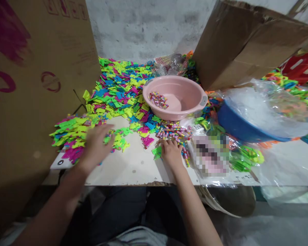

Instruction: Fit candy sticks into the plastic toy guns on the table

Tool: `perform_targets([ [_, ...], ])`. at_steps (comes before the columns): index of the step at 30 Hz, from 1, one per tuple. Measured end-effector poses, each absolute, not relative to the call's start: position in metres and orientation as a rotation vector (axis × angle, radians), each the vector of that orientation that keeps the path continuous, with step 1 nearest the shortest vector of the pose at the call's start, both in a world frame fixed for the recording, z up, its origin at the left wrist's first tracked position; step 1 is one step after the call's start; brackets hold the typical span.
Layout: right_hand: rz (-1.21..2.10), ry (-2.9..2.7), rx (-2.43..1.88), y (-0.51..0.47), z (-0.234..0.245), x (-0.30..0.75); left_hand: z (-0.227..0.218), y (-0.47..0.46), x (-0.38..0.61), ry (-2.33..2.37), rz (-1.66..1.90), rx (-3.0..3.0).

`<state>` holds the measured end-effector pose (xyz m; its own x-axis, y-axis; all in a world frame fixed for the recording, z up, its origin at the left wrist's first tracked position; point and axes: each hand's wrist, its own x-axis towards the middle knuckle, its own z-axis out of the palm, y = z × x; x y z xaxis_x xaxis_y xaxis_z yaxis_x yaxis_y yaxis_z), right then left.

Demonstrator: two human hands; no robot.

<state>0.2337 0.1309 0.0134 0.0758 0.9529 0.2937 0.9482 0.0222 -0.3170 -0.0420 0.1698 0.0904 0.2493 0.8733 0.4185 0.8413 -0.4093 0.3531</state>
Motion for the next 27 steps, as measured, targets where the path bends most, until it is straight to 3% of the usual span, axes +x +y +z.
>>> perform_targets([
  [4, 0.006, -1.846, -1.824, 0.116, 0.017, 0.233, 0.054, 0.168, 0.03, 1.282, 0.63, 2.36],
  [11, 0.209, -1.577, -1.518, 0.058, 0.02, 0.25, 0.027, 0.157, 0.08, 1.132, 0.583, 2.205],
  [17, 0.422, -1.369, -1.473, 0.031, 0.015, 0.243, 0.025, 0.148, 0.072, 1.053, 0.643, 1.937],
  [23, 0.536, -1.574, -1.325, 0.02, 0.02, 0.22, 0.038, 0.114, 0.046, 0.925, 0.716, 1.585],
  [27, 0.697, -1.65, -1.227, 0.003, 0.023, 0.197, 0.046, 0.095, 0.033, 0.93, 0.88, 0.903],
])
